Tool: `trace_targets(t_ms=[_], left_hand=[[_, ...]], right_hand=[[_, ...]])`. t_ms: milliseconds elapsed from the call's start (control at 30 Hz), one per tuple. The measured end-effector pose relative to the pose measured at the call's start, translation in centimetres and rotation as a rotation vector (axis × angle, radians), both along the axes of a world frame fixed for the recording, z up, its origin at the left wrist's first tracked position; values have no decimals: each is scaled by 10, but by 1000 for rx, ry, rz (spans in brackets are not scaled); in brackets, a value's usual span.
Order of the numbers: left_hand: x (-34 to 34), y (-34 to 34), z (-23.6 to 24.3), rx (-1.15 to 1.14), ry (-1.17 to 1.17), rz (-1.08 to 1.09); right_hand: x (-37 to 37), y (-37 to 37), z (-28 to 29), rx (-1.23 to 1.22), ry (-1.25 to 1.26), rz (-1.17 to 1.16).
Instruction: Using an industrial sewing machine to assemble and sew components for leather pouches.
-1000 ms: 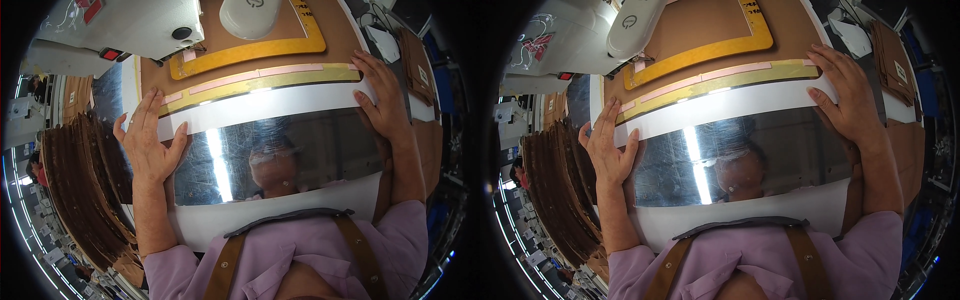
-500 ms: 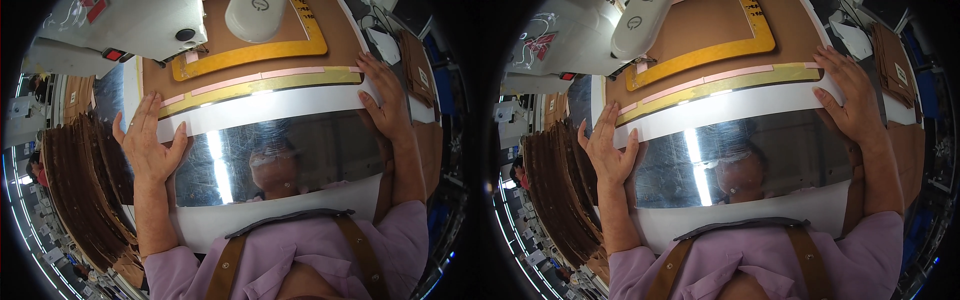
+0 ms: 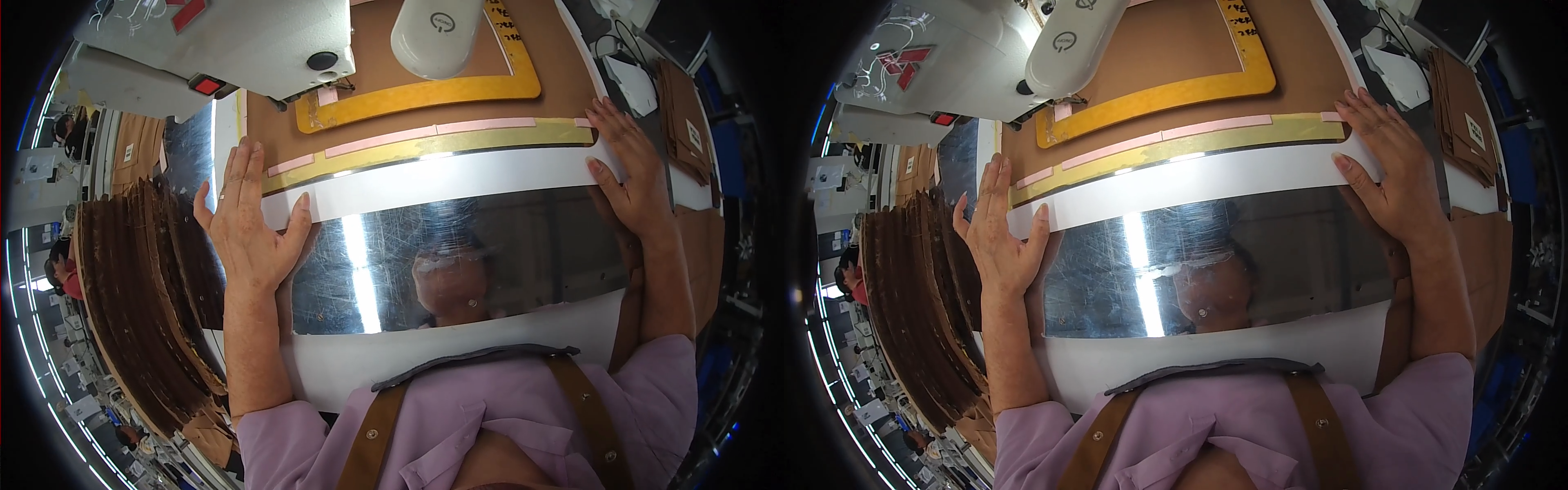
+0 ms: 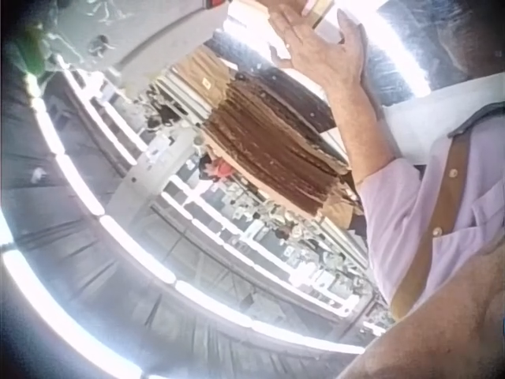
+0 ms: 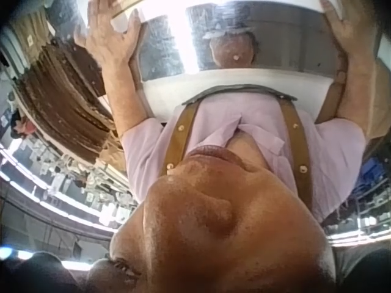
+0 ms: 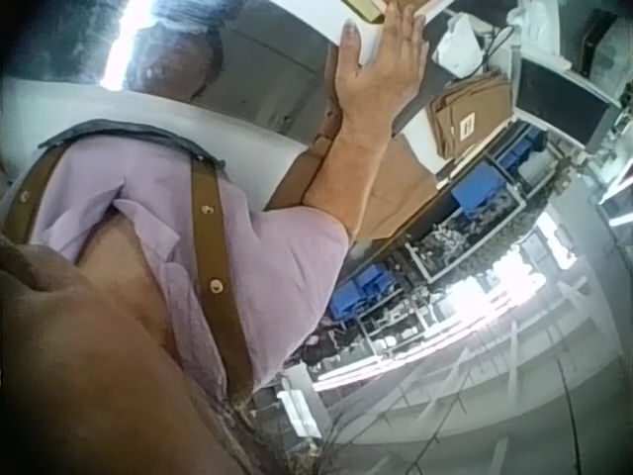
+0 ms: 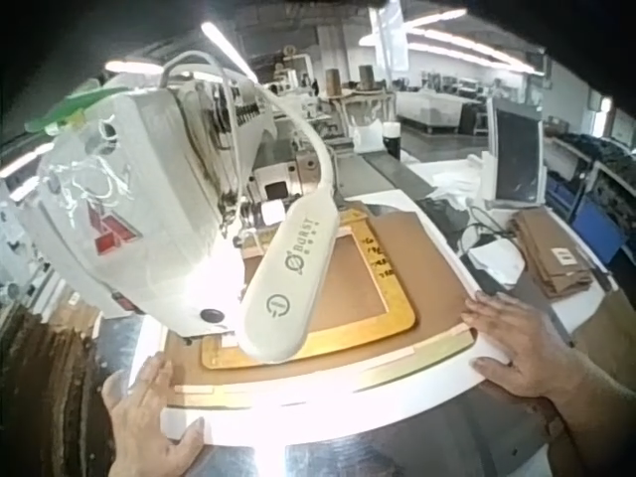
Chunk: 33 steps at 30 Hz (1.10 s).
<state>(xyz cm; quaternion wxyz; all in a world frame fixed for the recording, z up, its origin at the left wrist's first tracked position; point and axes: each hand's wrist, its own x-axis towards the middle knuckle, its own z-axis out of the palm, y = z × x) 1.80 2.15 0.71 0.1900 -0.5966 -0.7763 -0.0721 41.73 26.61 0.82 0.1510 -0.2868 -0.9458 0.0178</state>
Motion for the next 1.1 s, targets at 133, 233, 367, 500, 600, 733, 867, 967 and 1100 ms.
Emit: trace_targets(t_ms=[133,233,367,500,600,733,867,967,1100], left_hand=[[-2,-2,-3,-85,11,59],[-3,-2,-5,-76,-6,47],[-3,-2,-4,-71,-58,49],[-3,-1,-4,-63,-66,37],[-4,-2,-4,-70,-61,40],[-3,-3,-4,-65,-66,23],[-2,-2,-1,-66,-64,7],[-2,0,-1,-84,-62,-7],[-3,-2,-2,-99,-30,27]], right_hand=[[-1,-1,-1,-10,12,-16],[-1,-1,-2,-45,50,-32],[0,0,-3,-56,51,-27],[0,0,-3,-65,62,-30],[-2,0,-2,-67,71,-22],[-2,-1,-2,-88,98,-40],[2,1,-4,-43,77,-41],[5,1,-7,-35,104,-33],[4,2,-9,-27,124,-3]])
